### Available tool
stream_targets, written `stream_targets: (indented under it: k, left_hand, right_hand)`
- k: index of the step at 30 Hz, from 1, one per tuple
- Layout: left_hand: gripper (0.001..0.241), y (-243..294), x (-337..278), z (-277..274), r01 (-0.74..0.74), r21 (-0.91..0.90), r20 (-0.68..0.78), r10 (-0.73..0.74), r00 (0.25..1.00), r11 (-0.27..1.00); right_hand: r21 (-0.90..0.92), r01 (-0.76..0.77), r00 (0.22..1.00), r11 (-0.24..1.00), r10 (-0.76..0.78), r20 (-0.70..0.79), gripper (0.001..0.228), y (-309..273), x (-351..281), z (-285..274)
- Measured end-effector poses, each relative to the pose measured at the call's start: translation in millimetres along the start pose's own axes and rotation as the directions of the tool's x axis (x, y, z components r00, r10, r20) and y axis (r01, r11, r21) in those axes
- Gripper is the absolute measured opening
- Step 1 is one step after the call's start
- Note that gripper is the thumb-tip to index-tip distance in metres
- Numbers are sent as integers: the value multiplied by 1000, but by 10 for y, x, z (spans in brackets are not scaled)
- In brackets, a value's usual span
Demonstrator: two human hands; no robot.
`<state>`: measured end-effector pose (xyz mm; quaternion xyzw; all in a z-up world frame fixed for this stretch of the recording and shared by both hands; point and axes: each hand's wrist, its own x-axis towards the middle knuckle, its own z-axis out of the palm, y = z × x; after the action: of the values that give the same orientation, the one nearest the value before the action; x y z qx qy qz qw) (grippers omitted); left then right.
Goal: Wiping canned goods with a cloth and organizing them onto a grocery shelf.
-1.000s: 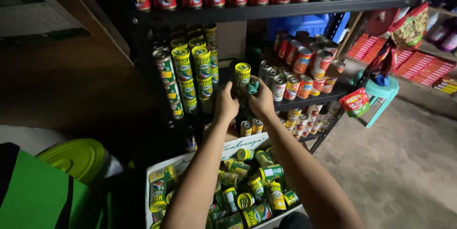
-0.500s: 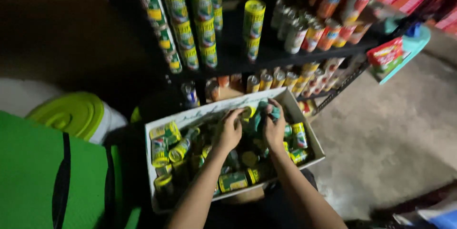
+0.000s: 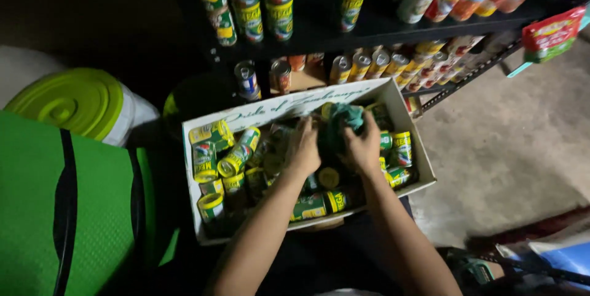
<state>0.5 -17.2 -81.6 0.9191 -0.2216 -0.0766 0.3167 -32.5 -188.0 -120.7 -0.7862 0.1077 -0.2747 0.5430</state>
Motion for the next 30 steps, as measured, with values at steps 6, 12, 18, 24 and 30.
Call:
stream_targets:
  k: [6, 12, 18, 24, 30]
  left_hand:
    - [60, -52, 42, 31, 13, -178, -36, -19, 999, 984]
    - [85, -45, 47, 63, 206, -665, -3, -278, 961, 718]
    - [55, -788, 325, 371, 209, -966, 157, -295, 943, 154]
    - [69, -78, -151, -304, 255, -965, 211, -391, 896, 63]
    - [78, -407, 74, -198, 274, -961, 270, -272, 924, -23]
  right_hand:
    - [298, 54, 958, 953, 35, -286, 23, -126, 98, -3]
    - [-37, 239, 951, 970, -242, -190, 46, -830, -7, -20]
    - [-93, 598, 743, 796, -508, 435, 52, -669, -173, 144]
    - [-90, 408, 869, 908, -357, 343, 62, -753, -41, 127]
    - [-114, 476, 748, 872, -333, 574, 65, -906, -278, 180]
